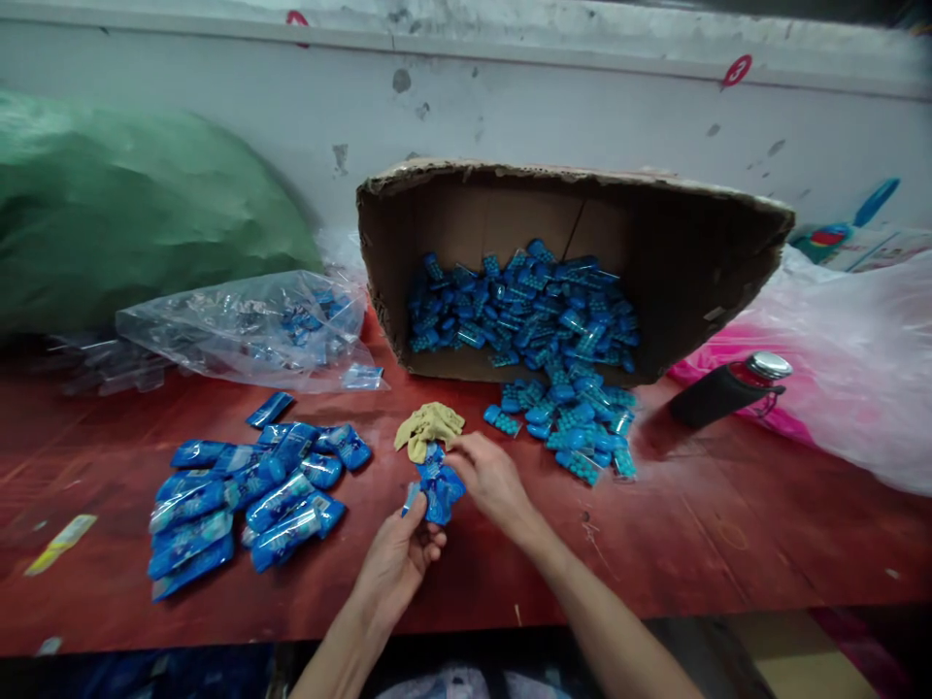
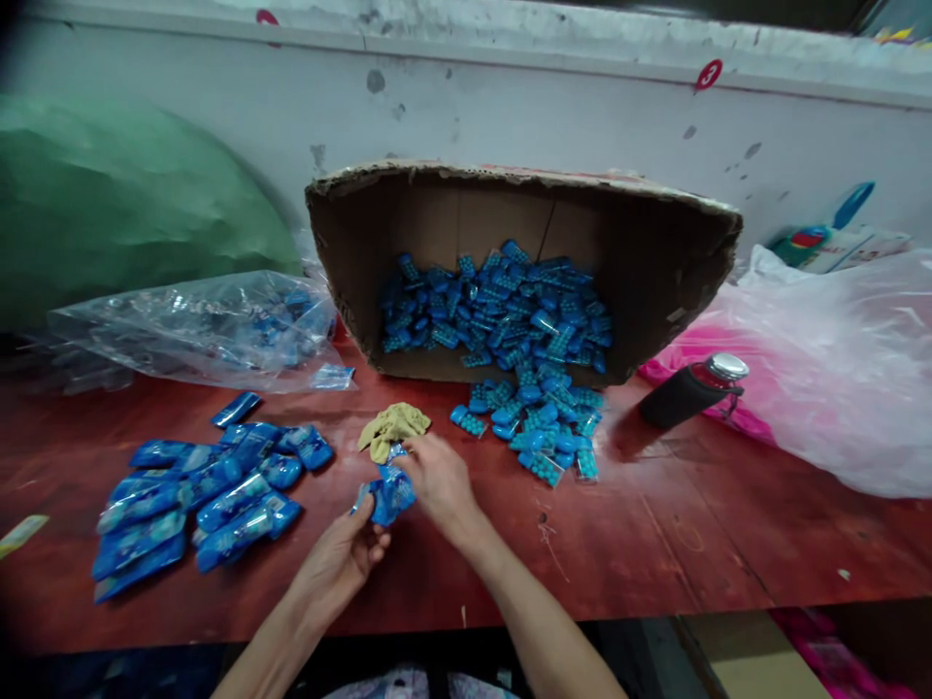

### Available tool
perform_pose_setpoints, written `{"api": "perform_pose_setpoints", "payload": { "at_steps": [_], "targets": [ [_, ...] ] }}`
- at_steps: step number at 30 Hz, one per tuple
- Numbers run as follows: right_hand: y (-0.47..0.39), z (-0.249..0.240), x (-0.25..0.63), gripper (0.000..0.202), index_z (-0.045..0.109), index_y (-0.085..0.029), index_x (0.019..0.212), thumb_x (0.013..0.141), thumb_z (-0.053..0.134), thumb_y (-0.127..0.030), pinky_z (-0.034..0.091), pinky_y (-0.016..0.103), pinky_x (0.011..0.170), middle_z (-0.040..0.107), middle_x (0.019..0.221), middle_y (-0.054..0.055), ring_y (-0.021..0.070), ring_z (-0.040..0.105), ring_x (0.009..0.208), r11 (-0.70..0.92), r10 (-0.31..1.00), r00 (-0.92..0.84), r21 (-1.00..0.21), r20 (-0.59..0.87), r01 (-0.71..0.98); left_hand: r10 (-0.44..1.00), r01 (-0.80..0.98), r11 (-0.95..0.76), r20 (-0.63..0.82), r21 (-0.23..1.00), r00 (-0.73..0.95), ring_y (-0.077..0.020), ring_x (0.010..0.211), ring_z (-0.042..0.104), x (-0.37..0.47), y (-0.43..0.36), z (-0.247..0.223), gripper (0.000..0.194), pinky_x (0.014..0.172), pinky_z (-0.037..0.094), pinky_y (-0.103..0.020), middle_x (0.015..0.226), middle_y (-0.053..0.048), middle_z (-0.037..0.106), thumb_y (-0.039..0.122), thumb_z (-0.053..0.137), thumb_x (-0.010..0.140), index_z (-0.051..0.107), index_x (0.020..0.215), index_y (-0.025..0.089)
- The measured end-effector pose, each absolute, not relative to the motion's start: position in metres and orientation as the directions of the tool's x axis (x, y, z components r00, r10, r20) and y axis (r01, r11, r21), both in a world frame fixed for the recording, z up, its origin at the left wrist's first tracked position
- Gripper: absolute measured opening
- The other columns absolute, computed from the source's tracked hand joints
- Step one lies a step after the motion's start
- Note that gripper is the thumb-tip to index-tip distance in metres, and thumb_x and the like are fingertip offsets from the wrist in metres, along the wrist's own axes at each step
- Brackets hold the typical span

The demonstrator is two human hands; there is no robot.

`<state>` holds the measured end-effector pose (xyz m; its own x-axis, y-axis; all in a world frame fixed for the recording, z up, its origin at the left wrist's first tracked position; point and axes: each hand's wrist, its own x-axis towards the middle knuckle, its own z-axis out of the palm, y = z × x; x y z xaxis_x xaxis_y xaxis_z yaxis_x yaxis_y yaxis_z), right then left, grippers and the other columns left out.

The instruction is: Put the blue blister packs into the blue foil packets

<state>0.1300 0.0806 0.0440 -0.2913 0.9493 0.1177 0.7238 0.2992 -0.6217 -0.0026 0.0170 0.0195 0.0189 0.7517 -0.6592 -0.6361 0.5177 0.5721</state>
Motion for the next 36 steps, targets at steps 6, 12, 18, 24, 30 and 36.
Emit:
{"api": "perform_pose_setpoints", "payload": {
  "at_steps": [6,12,18,24,30,36],
  "targets": [
    [0.129,0.024,0.165,0.026,0.052,-0.017,0.107,0.081,0.051,-0.018,0.042,0.032,0.067,0.052,0.104,0.015,0.0258,0.056,0.089,0.069,0.997,-0.064,-0.19,0.032,0.979,0.656,-0.709,0.565,-0.75,0.422,0.076,-0.0059,0.037,0.049,-0.004,0.015,0.018,0.013,0.032,0.036,-0.013,0.049,0.0,0.055,0.022,0.055,0.077,0.052,0.068,0.014],
    [0.124,0.016,0.159,0.025,0.053,-0.018,0.101,0.076,0.058,-0.019,0.043,0.031,0.064,0.053,0.102,0.014,0.0246,0.06,0.083,0.106,0.992,-0.117,-0.2,-0.047,0.974,0.599,-0.695,0.614,-0.794,0.373,0.103,-0.0071,0.036,0.05,-0.003,0.012,0.015,0.019,0.031,0.037,-0.013,0.044,0.001,0.053,0.026,0.054,0.078,0.051,0.064,0.014],
    [0.127,0.024,0.162,0.023,0.054,-0.015,0.099,0.076,0.053,-0.015,0.043,0.034,0.069,0.059,0.09,0.012,0.0254,0.06,0.083,0.15,0.982,-0.182,-0.357,-0.056,0.922,0.588,-0.711,0.607,-0.802,0.354,0.103,-0.0077,0.037,0.052,-0.007,0.012,0.017,0.015,0.032,0.04,-0.014,0.046,0.0,0.056,0.022,0.054,0.078,0.052,0.065,0.014],
    [0.089,0.034,0.165,0.031,0.039,-0.02,0.114,0.084,0.038,-0.028,0.049,0.024,0.049,0.057,0.068,-0.002,0.0131,0.059,0.057,0.018,0.969,-0.223,-0.872,-0.105,0.489,0.588,-0.724,0.595,-0.803,0.348,0.098,-0.0083,0.036,0.053,-0.007,0.012,0.013,0.018,0.033,0.04,-0.014,0.044,0.0,0.056,0.026,0.056,0.076,0.052,0.064,0.013],
    [0.044,0.033,0.15,0.035,0.043,-0.023,0.103,0.072,0.059,-0.027,0.053,0.025,0.044,0.055,0.075,-0.003,0.0104,0.058,0.055,-0.264,0.951,-0.252,-0.89,-0.178,-0.371,0.592,-0.71,0.593,-0.804,0.38,0.064,-0.0087,0.035,0.053,0.0,0.011,0.014,0.019,0.033,0.041,-0.015,0.042,0.0,0.056,0.03,0.055,0.077,0.055,0.068,0.013],
    [0.035,0.029,0.147,0.036,0.044,-0.022,0.104,0.072,0.061,-0.025,0.054,0.025,0.046,0.057,0.078,-0.002,0.0117,0.06,0.06,-0.194,0.976,-0.164,-0.918,-0.144,-0.346,0.62,-0.724,0.564,-0.783,0.396,0.055,-0.0092,0.036,0.054,-0.001,0.012,0.016,0.017,0.034,0.042,-0.016,0.042,0.001,0.056,0.027,0.053,0.078,0.053,0.068,0.014]
  ]
}}
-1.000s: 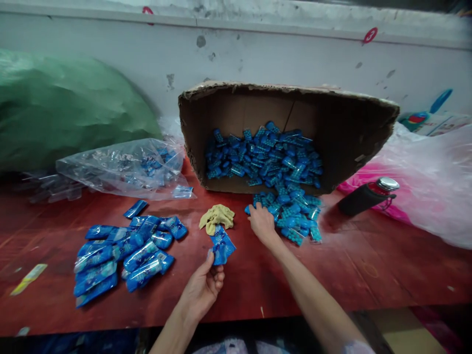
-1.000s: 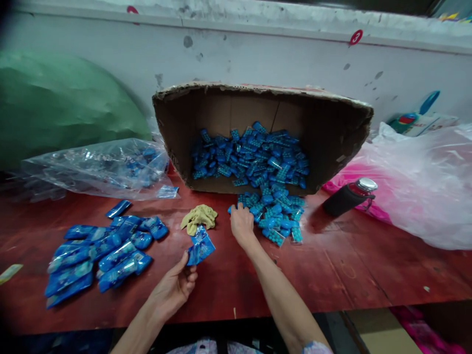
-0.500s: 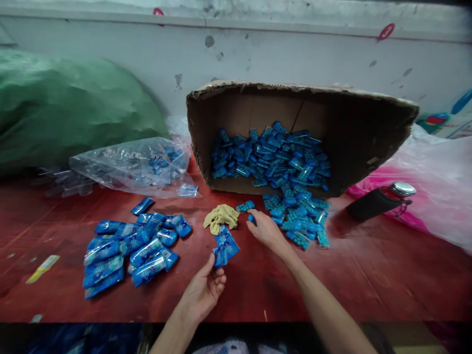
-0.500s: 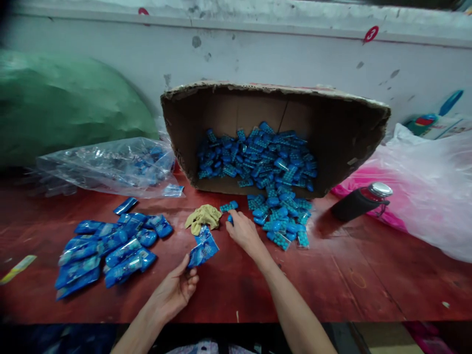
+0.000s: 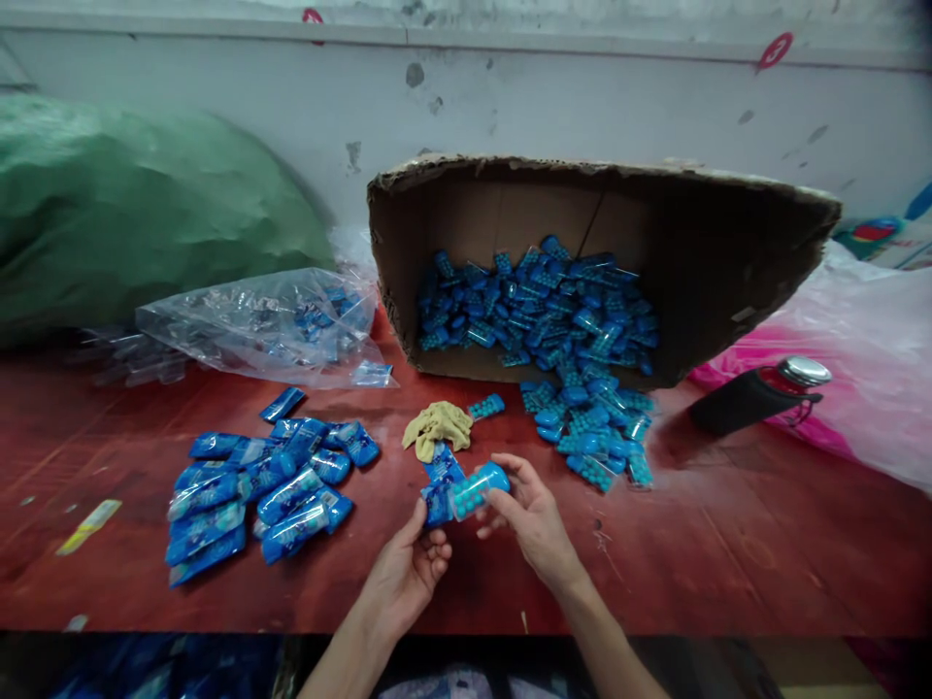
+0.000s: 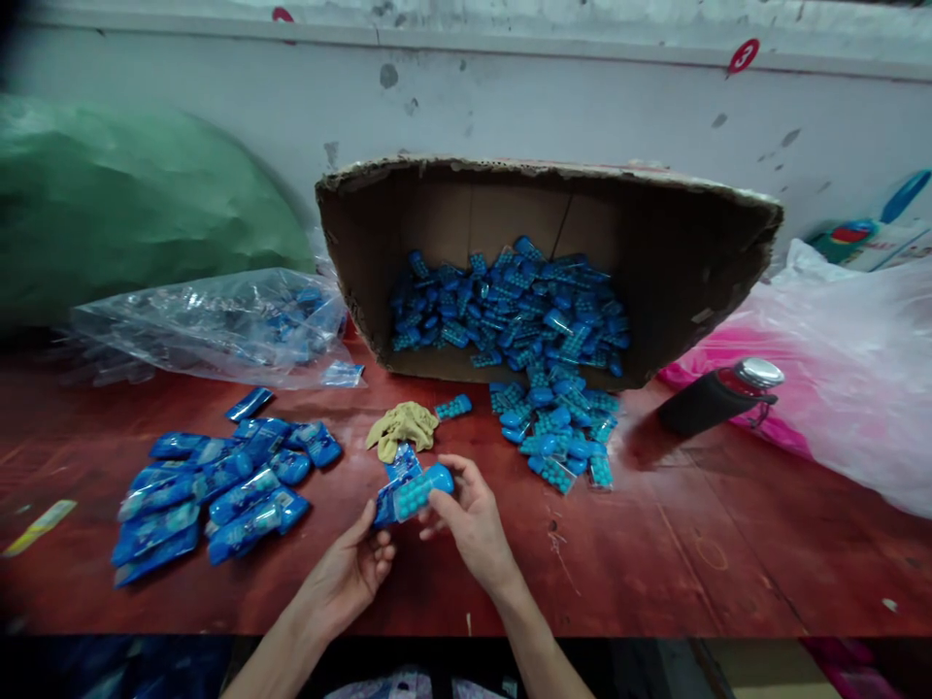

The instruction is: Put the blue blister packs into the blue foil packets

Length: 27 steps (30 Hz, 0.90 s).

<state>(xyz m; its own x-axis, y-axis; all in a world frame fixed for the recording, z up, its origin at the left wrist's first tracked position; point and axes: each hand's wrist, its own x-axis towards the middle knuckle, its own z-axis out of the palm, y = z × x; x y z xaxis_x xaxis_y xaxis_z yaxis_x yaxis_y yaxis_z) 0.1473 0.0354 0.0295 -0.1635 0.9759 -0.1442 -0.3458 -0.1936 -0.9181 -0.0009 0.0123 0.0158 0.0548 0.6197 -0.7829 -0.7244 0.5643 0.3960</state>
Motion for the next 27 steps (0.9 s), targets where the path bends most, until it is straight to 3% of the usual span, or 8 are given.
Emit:
{"api": "perform_pose_setpoints", "payload": {
  "at_steps": [4,12,19,27],
  "targets": [
    [0.033,0.029,0.148,0.037,0.044,-0.023,0.103,0.071,0.062,-0.025,0.054,0.025,0.045,0.056,0.08,-0.002,0.0117,0.06,0.06,-0.171,0.981,-0.15,-0.925,-0.127,-0.338,0.644,-0.702,0.558,-0.765,0.443,0.029,-0.0095,0.037,0.054,-0.001,0.01,0.015,0.017,0.034,0.041,-0.016,0.043,0.001,0.056,0.028,0.053,0.078,0.052,0.068,0.014],
    [0.025,0.031,0.147,0.035,0.044,-0.023,0.101,0.071,0.062,-0.023,0.053,0.023,0.048,0.058,0.082,-0.002,0.0109,0.06,0.06,-0.164,0.983,-0.136,-0.933,-0.126,-0.32,0.814,-0.569,0.431,-0.573,0.701,-0.089,-0.0119,0.043,0.056,-0.003,0.006,0.008,0.027,0.038,0.041,-0.018,0.045,-0.001,0.058,0.037,0.066,0.065,0.054,0.065,0.012],
    [0.013,0.023,0.144,0.036,0.047,-0.023,0.098,0.067,0.066,-0.022,0.054,0.021,0.051,0.057,0.095,0.001,0.0136,0.056,0.076,-0.119,0.993,-0.063,-0.937,-0.104,-0.328,0.808,-0.585,0.436,-0.583,0.684,-0.08,-0.0118,0.044,0.057,-0.006,0.009,0.007,0.03,0.04,0.045,-0.019,0.046,0.0,0.059,0.038,0.069,0.06,0.054,0.066,0.013],
    [0.01,0.022,0.144,0.034,0.048,-0.025,0.098,0.068,0.065,-0.019,0.054,0.022,0.053,0.057,0.098,0.0,0.0132,0.055,0.076,-0.101,0.994,-0.069,-0.937,-0.083,-0.335,0.835,-0.536,0.424,-0.544,0.73,-0.08,-0.0124,0.046,0.057,-0.01,0.008,0.008,0.031,0.042,0.046,-0.02,0.046,0.0,0.059,0.041,0.068,0.06,0.055,0.067,0.013]
  ]
}}
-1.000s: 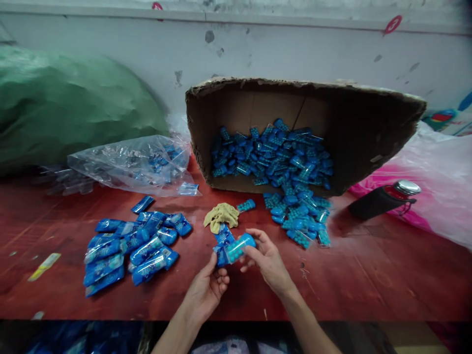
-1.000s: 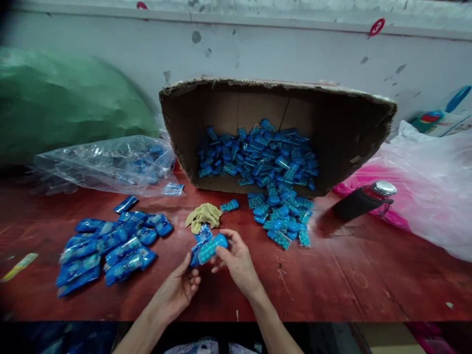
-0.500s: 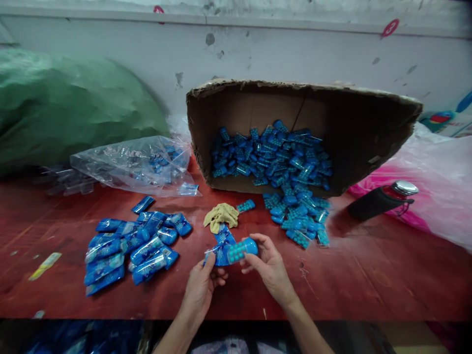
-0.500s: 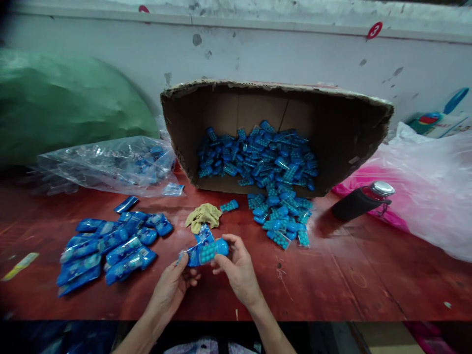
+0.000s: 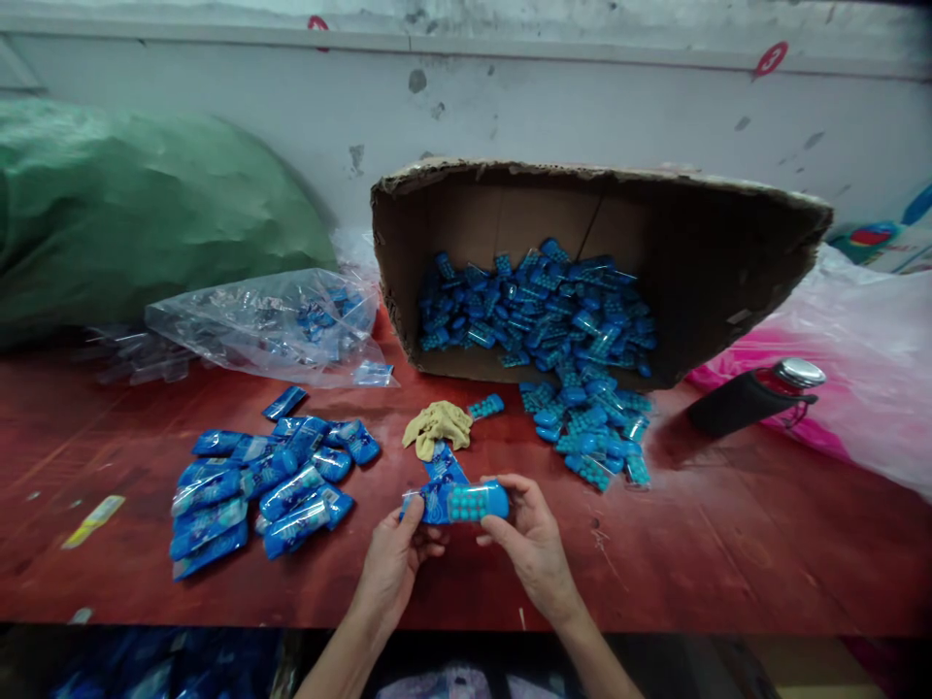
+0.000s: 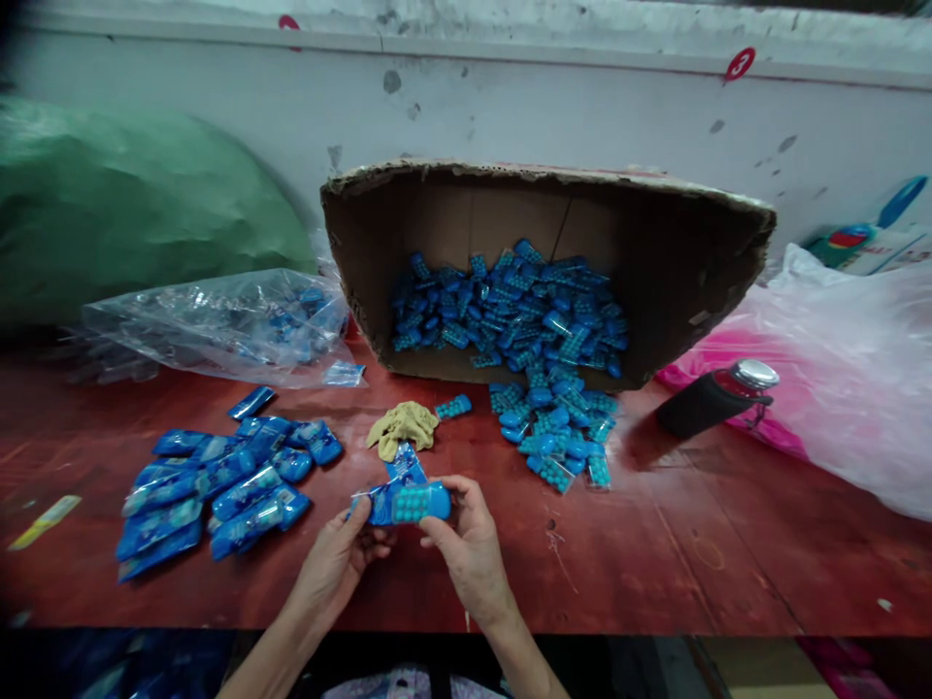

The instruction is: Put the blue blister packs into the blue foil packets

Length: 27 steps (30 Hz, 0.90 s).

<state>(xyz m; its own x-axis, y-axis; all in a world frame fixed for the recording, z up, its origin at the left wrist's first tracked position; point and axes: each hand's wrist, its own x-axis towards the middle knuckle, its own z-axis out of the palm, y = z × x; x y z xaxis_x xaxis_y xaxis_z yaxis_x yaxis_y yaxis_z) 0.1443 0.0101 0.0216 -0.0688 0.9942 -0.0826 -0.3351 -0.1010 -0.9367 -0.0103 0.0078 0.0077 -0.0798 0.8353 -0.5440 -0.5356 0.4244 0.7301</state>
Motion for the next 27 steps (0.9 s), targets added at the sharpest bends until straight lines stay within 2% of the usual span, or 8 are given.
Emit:
{"api": "perform_pose_setpoints", "payload": {
  "at_steps": [15,19,22,25,27],
  "targets": [
    [0.006,0.019,0.143,0.032,0.047,-0.024,0.1,0.072,0.062,-0.02,0.055,0.024,0.054,0.057,0.097,0.001,0.014,0.057,0.077,-0.051,0.999,-0.012,-0.95,-0.05,-0.308,0.872,-0.585,0.353,-0.483,0.73,-0.077,-0.0121,0.046,0.057,-0.009,0.008,0.014,0.029,0.044,0.047,-0.021,0.046,0.0,0.059,0.039,0.069,0.06,0.057,0.063,0.012],
    [0.005,0.013,0.141,0.033,0.047,-0.023,0.101,0.072,0.063,-0.02,0.054,0.024,0.056,0.059,0.093,0.002,0.0143,0.058,0.074,-0.015,1.0,-0.009,-0.963,-0.013,-0.269,0.876,-0.576,0.311,-0.463,0.756,-0.135,-0.012,0.05,0.059,-0.006,0.009,0.013,0.027,0.048,0.048,-0.021,0.051,0.0,0.062,0.037,0.069,0.061,0.058,0.066,0.012],
    [-0.001,-0.001,0.136,0.034,0.048,-0.022,0.103,0.072,0.062,-0.019,0.053,0.029,0.067,0.059,0.1,0.005,0.0169,0.059,0.082,0.068,0.998,0.017,-0.987,0.066,-0.144,0.853,-0.612,0.329,-0.504,0.719,-0.133,-0.0128,0.054,0.061,-0.002,0.011,0.012,0.026,0.049,0.049,-0.021,0.059,-0.001,0.066,0.033,0.069,0.062,0.059,0.073,0.013],
    [-0.008,-0.016,0.129,0.033,0.051,-0.021,0.103,0.072,0.062,-0.018,0.048,0.037,0.083,0.056,0.107,0.007,0.0209,0.056,0.097,0.212,0.971,0.095,-0.976,0.217,0.057,0.835,-0.665,0.387,-0.549,0.639,-0.042,-0.0139,0.059,0.063,0.002,0.012,0.013,0.023,0.051,0.049,-0.022,0.066,-0.002,0.067,0.032,0.067,0.065,0.058,0.078,0.015],
    [-0.011,-0.02,0.127,0.029,0.053,-0.021,0.1,0.073,0.061,-0.018,0.046,0.038,0.086,0.057,0.106,0.008,0.0216,0.054,0.1,0.276,0.949,0.116,-0.949,0.294,0.149,0.826,-0.674,0.416,-0.564,0.611,-0.002,-0.0144,0.061,0.063,0.003,0.012,0.013,0.021,0.052,0.05,-0.023,0.067,-0.002,0.068,0.031,0.065,0.067,0.057,0.079,0.015]
  ]
}}
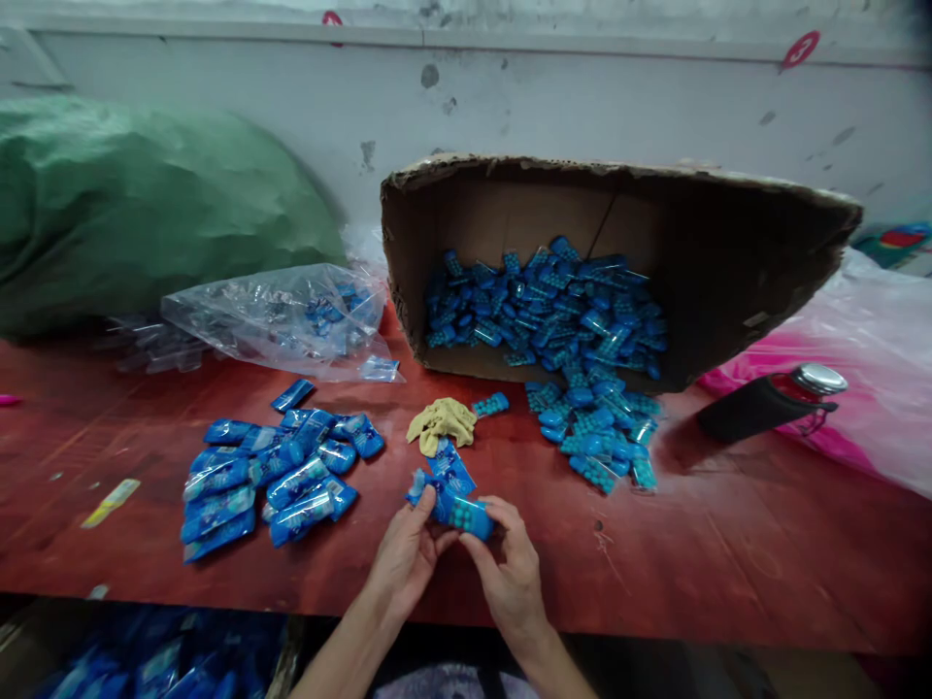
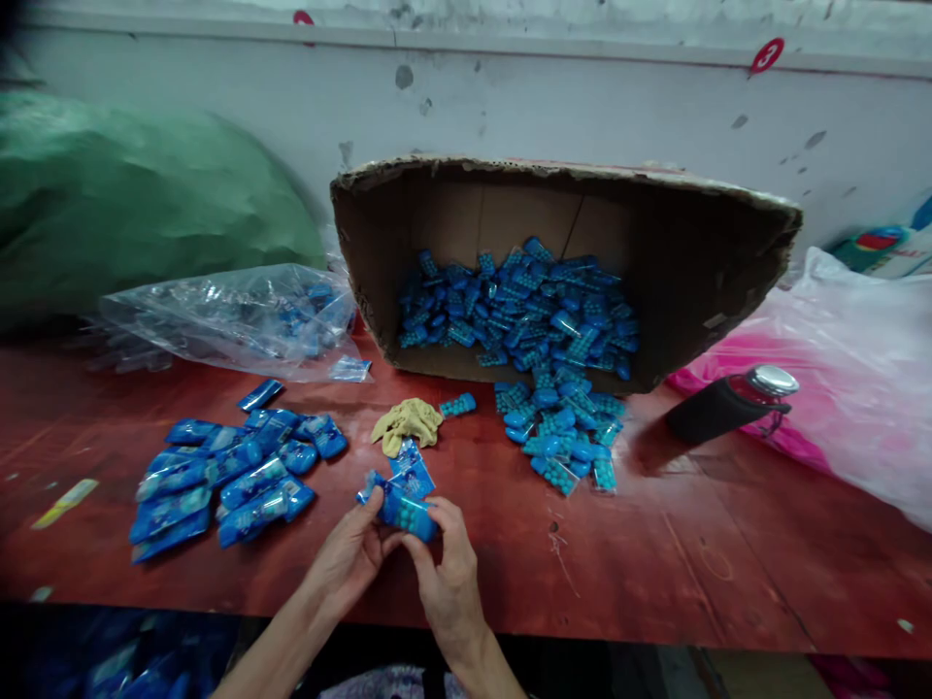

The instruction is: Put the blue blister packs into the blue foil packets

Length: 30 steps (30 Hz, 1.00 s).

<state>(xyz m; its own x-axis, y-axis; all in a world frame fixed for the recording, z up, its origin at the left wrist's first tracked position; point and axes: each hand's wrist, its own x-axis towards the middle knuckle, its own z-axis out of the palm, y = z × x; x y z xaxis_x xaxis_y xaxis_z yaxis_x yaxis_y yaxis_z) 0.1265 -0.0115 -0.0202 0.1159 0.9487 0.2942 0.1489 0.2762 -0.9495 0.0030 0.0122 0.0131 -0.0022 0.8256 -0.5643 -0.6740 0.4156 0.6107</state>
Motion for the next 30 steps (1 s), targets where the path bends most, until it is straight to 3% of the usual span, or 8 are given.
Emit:
{"api": "perform_pose_setpoints", "payload": {
  "at_steps": [3,7,10,15,22,25,27,30],
  "targets": [
    [-0.011,-0.016,0.127,0.025,0.057,-0.021,0.096,0.071,0.063,-0.02,0.049,0.035,0.081,0.059,0.101,0.006,0.021,0.057,0.094,0.227,0.968,0.083,-0.967,0.237,0.115,0.81,-0.65,0.453,-0.586,0.61,0.013,-0.015,0.06,0.063,0.001,0.013,0.013,0.018,0.053,0.05,-0.024,0.066,-0.003,0.068,0.028,0.064,0.069,0.057,0.077,0.014],
    [-0.005,-0.004,0.133,0.028,0.055,-0.02,0.102,0.076,0.058,-0.029,0.055,0.028,0.055,0.061,0.086,0.003,0.0149,0.062,0.065,-0.112,0.991,-0.09,-0.974,-0.096,-0.198,0.804,-0.636,0.475,-0.593,0.608,0.034,-0.0151,0.059,0.063,-0.001,0.013,0.013,0.02,0.056,0.051,-0.026,0.068,-0.003,0.068,0.029,0.064,0.069,0.057,0.079,0.014],
    [-0.005,-0.001,0.134,0.029,0.052,-0.018,0.099,0.075,0.059,-0.032,0.054,0.025,0.049,0.061,0.074,0.0,0.013,0.061,0.057,-0.217,0.976,-0.045,-0.93,-0.213,-0.296,0.815,-0.632,0.453,-0.579,0.629,0.008,-0.0157,0.061,0.064,0.006,0.013,0.012,0.024,0.058,0.05,-0.028,0.069,-0.003,0.069,0.032,0.066,0.066,0.057,0.079,0.015],
    [-0.018,-0.003,0.12,0.024,0.051,-0.019,0.091,0.074,0.061,-0.033,0.053,0.024,0.052,0.061,0.073,0.0,0.0134,0.062,0.061,-0.161,0.976,0.098,-0.944,-0.196,-0.289,0.83,-0.593,0.363,-0.539,0.719,-0.145,-0.0146,0.054,0.061,0.018,0.011,0.011,0.026,0.052,0.047,-0.025,0.058,0.0,0.064,0.033,0.069,0.062,0.055,0.074,0.014],
    [-0.015,-0.003,0.121,0.029,0.051,-0.019,0.088,0.067,0.067,-0.03,0.048,0.019,0.044,0.06,0.078,-0.001,0.0084,0.055,0.054,-0.21,0.972,0.013,-0.888,-0.235,-0.408,0.791,-0.63,0.553,-0.58,0.545,0.192,-0.0168,0.068,0.062,0.008,0.009,0.017,0.018,0.055,0.046,-0.026,0.079,-0.008,0.068,0.023,0.063,0.07,0.06,0.083,0.012],
    [-0.014,0.0,0.12,0.025,0.054,-0.019,0.09,0.069,0.065,-0.029,0.048,0.018,0.044,0.057,0.079,-0.002,0.0064,0.052,0.052,-0.187,0.978,0.015,-0.905,-0.208,-0.382,0.773,-0.637,0.604,-0.546,0.478,0.323,-0.0165,0.068,0.061,0.009,0.009,0.021,0.021,0.047,0.042,-0.025,0.089,-0.008,0.067,0.026,0.058,0.074,0.06,0.09,0.013],
    [-0.016,0.001,0.117,0.024,0.054,-0.019,0.087,0.069,0.065,-0.03,0.049,0.019,0.045,0.056,0.075,-0.003,0.0065,0.051,0.051,-0.16,0.98,0.053,-0.912,-0.194,-0.378,0.754,-0.622,0.632,-0.555,0.463,0.353,-0.0145,0.064,0.059,0.012,0.01,0.024,0.023,0.042,0.037,-0.023,0.091,-0.008,0.066,0.029,0.057,0.075,0.06,0.093,0.015],
    [-0.016,0.001,0.115,0.027,0.052,-0.019,0.084,0.067,0.067,-0.033,0.051,0.021,0.046,0.057,0.077,-0.002,0.0077,0.053,0.051,-0.17,0.972,0.082,-0.901,-0.219,-0.398,0.777,-0.587,0.607,-0.556,0.536,0.295,-0.0115,0.055,0.055,0.015,0.011,0.027,0.02,0.043,0.036,-0.022,0.081,-0.007,0.067,0.029,0.06,0.072,0.062,0.084,0.013]
  ]
}}
